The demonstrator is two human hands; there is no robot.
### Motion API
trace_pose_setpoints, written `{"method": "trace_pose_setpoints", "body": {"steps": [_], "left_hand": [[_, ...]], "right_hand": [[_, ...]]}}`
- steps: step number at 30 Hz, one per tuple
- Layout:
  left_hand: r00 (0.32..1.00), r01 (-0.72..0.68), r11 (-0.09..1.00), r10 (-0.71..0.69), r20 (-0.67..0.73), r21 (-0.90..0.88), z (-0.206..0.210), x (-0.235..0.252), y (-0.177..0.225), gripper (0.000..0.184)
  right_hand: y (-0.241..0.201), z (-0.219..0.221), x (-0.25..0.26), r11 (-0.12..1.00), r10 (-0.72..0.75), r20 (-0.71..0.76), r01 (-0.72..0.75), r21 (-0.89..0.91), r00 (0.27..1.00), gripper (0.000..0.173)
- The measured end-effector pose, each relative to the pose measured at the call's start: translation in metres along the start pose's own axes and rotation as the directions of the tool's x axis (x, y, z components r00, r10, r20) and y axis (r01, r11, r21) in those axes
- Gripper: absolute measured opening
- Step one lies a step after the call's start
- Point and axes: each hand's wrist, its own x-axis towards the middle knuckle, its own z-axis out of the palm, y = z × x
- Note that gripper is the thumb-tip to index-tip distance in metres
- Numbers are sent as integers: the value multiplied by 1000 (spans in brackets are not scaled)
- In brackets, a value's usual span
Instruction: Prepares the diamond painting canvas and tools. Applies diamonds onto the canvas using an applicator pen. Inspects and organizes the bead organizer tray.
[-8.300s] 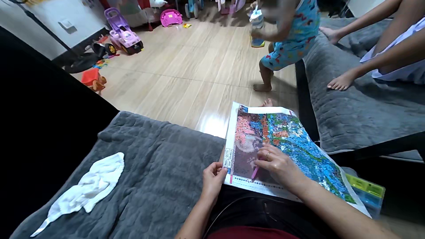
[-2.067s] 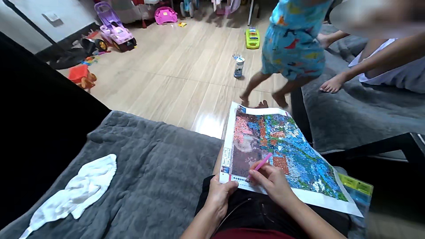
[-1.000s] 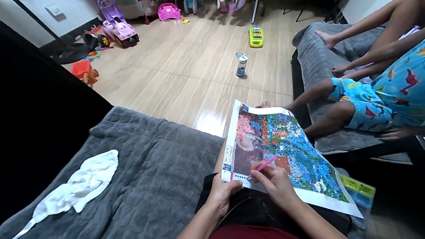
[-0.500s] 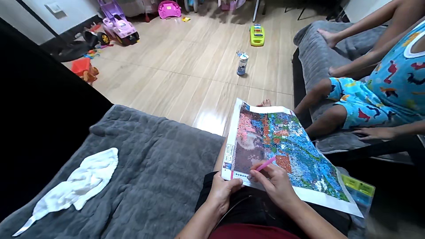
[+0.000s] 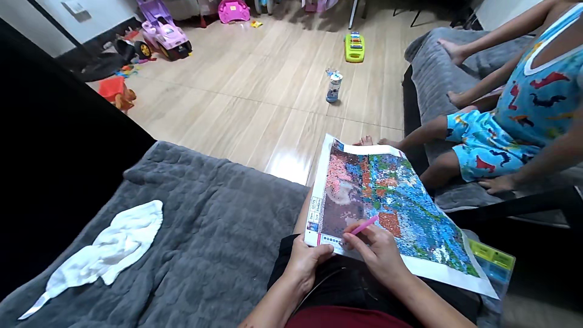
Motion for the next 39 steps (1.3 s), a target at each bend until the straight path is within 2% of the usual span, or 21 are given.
{"method": "trace_pose_setpoints", "body": {"steps": [7,13,16,19,22,26,29,34,38,39], "left_hand": [[999,-30,999,29,18,41,0,-3,1,43],[990,-97,995,94,101,22,-2,-5,-4,36],[983,-126,992,124,139,6,-2,-6,-5,32],[977,-144,989,140,160,18,-4,-4,-7,31],[975,-155,987,148,166,30,-4,-3,-7,31],[976,-139,990,134,169,19,-4,-3,-6,34],[982,-116,993,115,152,1,-4,-3,-6,38],[990,-73,997,75,116,-27,-4,-4,0,36],[996,-52,990,61,63,-133,-5,-4,6,17],[998,-51,987,57,38,-149,-6,-5,7,18]], "right_hand": [[-3,6,0,999,-13,-2,13,38,1000,20],[-8,18,4,991,-95,-6,95,96,995,16],[-11,24,6,986,-92,-6,92,141,996,16],[-15,27,9,979,-35,9,32,202,999,16],[-19,28,11,946,80,44,-90,311,996,15],[-27,23,17,834,262,97,-276,478,960,11],[-30,17,21,751,354,113,-354,558,928,11],[-29,10,31,708,424,54,-368,603,904,11],[-20,7,48,762,434,-55,-335,555,899,10],[-18,7,53,775,442,-77,-337,535,894,9]]}}
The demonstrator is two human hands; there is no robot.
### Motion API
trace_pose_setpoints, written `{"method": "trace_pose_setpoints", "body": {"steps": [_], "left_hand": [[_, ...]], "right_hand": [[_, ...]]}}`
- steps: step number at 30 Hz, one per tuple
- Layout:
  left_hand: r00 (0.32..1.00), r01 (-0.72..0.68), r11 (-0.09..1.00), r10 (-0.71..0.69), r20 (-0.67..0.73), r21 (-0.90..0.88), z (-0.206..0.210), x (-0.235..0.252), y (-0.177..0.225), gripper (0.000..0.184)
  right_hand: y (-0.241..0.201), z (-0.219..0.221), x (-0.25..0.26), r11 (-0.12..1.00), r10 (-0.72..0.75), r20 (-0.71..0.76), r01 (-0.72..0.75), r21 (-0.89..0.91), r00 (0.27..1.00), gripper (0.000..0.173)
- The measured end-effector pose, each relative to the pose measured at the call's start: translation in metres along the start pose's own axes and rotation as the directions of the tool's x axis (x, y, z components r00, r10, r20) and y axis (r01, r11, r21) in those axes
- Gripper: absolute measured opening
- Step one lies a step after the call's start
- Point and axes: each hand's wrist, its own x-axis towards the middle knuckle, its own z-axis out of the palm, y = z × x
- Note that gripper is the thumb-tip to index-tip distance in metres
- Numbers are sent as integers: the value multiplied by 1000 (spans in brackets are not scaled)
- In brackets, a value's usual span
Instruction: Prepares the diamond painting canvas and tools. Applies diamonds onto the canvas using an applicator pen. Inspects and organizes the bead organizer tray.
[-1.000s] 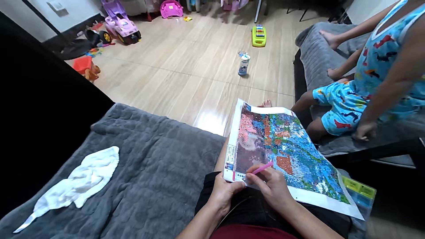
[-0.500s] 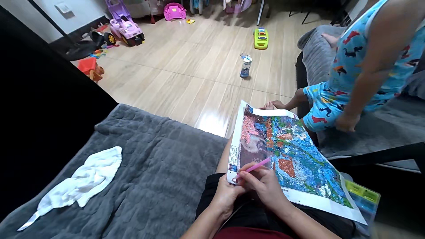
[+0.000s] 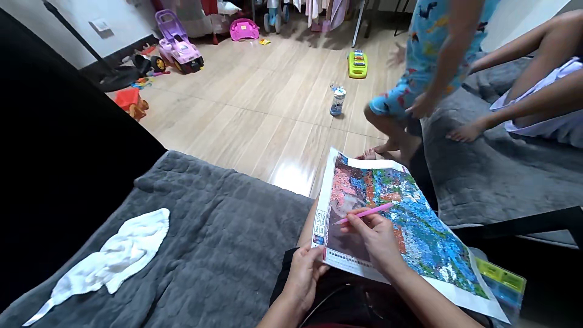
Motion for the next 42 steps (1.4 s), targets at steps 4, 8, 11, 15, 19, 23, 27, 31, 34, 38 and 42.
{"method": "trace_pose_setpoints", "body": {"steps": [4,8,11,15,19,23,27,31,34,38,42], "left_hand": [[997,-5,1000,6,-76,12,-3,-3,2,27],[996,-4,999,8,-89,49,-6,-5,2,26],[996,2,998,5,-94,71,-9,-7,2,27],[995,14,996,-5,-101,86,-9,-9,3,25],[994,17,997,-9,-106,70,-10,-9,2,24],[994,19,998,-12,-109,65,-9,-9,2,24],[995,15,998,-9,-98,61,-10,-8,1,25],[994,22,998,-16,-104,56,-10,-8,2,24],[995,19,998,-14,-102,53,-10,-8,2,24],[994,25,998,-19,-108,54,-9,-7,2,24],[995,24,998,-17,-101,60,-10,-7,1,24]], "right_hand": [[1,6,19,997,-8,-51,4,-82,999,8],[4,13,33,994,-8,-70,0,-106,998,9],[7,15,36,991,-20,-49,14,-130,999,9],[9,18,38,986,-12,-40,5,-167,999,11],[11,18,39,987,-4,-42,-3,-163,999,11],[13,18,40,986,7,-41,-14,-167,999,12],[13,19,39,987,33,-41,-39,-159,999,12],[15,19,39,986,37,-36,-42,-163,999,11],[15,20,39,983,26,-34,-31,-183,999,12],[16,20,40,980,18,-34,-24,-196,999,12],[20,19,40,973,-48,-7,45,-229,999,11]]}}
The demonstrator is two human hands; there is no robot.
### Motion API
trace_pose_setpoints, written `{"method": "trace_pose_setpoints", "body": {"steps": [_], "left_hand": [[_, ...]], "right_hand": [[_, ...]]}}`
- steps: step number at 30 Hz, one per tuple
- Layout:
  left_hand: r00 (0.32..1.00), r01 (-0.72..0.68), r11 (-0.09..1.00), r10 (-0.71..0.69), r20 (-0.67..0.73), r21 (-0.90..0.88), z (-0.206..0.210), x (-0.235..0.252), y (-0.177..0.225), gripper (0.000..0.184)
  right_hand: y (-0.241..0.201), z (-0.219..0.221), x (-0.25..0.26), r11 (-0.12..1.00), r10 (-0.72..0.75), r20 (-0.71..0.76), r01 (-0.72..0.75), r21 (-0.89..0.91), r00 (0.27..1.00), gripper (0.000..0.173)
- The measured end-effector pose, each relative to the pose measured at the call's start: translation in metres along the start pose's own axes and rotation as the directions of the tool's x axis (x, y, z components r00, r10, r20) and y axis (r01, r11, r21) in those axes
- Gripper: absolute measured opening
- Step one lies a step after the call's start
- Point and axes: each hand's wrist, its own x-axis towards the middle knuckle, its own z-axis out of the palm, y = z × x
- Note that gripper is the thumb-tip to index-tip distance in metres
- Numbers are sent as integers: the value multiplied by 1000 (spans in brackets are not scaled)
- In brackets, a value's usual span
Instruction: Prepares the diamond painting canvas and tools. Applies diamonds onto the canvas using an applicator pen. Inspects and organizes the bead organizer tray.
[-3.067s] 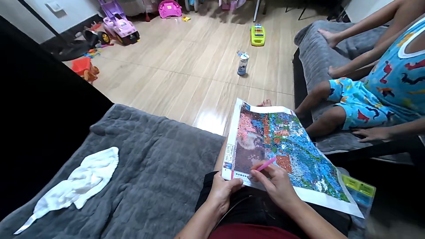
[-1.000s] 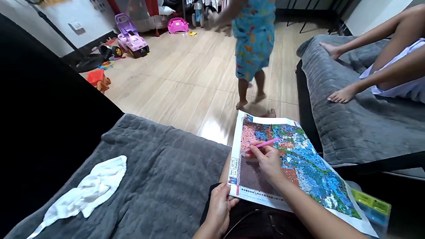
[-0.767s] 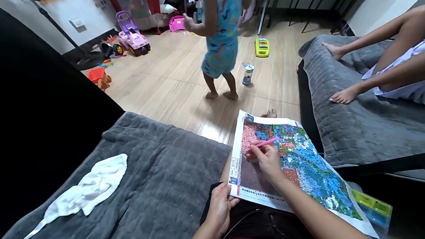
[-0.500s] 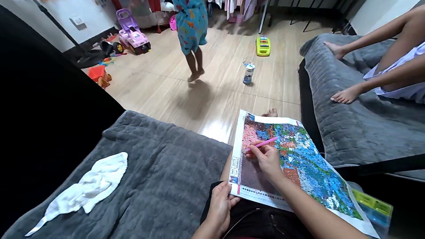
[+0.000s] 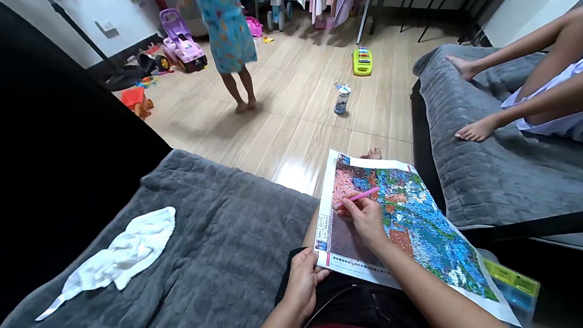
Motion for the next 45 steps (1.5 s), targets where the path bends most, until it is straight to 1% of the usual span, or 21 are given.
{"method": "trace_pose_setpoints", "body": {"steps": [8,13,20,26,32,37,45], "left_hand": [[1000,11,1000,-11,10,3,0,-1,1,24],[1000,10,1000,-10,11,-2,0,-1,0,24],[1000,12,1000,-12,9,-4,0,0,1,23],[1000,16,1000,-16,8,-7,0,0,1,24],[1000,6,1000,-6,15,17,0,1,0,23],[1000,11,1000,-11,13,8,0,1,0,23],[1000,17,1000,-17,10,6,0,1,1,22]], "right_hand": [[-2,0,-1,994,-46,0,46,-94,999,11],[-3,-1,-2,973,-121,41,127,-195,992,12],[-6,1,-5,941,-219,38,221,-255,975,12],[-4,1,-4,923,-285,27,282,-263,958,11],[-4,0,-3,871,-360,73,363,-330,930,10],[-1,2,0,787,-424,142,442,-431,894,10],[3,4,3,704,-485,198,515,-489,852,7]]}}
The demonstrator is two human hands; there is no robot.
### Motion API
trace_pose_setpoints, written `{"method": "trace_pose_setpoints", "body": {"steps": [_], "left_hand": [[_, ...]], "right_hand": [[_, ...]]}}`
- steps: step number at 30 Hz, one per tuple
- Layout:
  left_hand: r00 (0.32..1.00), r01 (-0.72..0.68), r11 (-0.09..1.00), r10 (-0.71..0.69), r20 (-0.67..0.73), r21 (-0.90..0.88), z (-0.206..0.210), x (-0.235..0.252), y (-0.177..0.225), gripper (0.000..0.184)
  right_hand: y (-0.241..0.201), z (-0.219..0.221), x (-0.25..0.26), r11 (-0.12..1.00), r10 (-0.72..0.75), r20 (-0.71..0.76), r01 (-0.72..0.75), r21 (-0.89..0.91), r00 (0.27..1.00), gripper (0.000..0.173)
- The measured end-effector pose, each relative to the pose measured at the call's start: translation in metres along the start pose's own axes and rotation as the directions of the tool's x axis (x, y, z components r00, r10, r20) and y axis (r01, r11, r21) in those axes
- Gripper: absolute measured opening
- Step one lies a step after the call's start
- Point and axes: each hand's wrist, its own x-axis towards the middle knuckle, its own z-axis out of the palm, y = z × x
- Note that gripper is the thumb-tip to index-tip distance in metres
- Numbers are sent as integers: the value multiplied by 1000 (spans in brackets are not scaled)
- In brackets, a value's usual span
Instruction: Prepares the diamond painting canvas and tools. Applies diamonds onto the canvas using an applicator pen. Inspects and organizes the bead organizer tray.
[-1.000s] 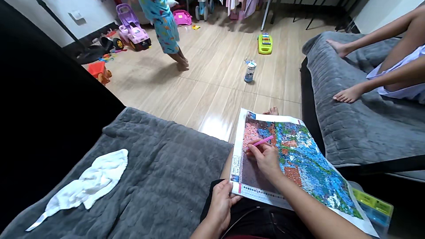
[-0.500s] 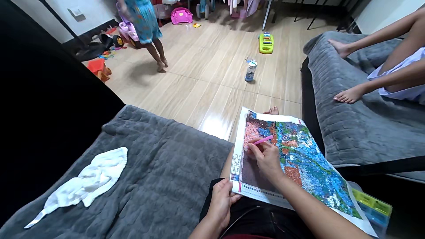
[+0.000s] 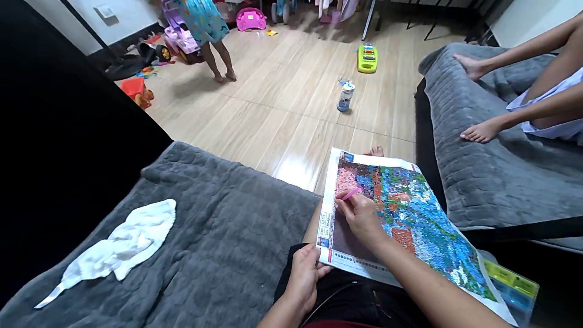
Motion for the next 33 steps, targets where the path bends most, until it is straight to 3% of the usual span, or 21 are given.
{"method": "trace_pose_setpoints", "body": {"steps": [20,26,33], "left_hand": [[1000,2,1000,-2,8,1,0,1,0,22],[1000,-3,1000,3,1,-2,0,2,0,23],[1000,-4,1000,4,1,5,0,2,0,23]], "right_hand": [[-1,1,0,998,-35,-2,35,-51,999,5],[-2,-6,-1,984,134,-2,-133,115,991,10],[-1,-8,-6,978,163,-21,-159,133,986,11]]}}
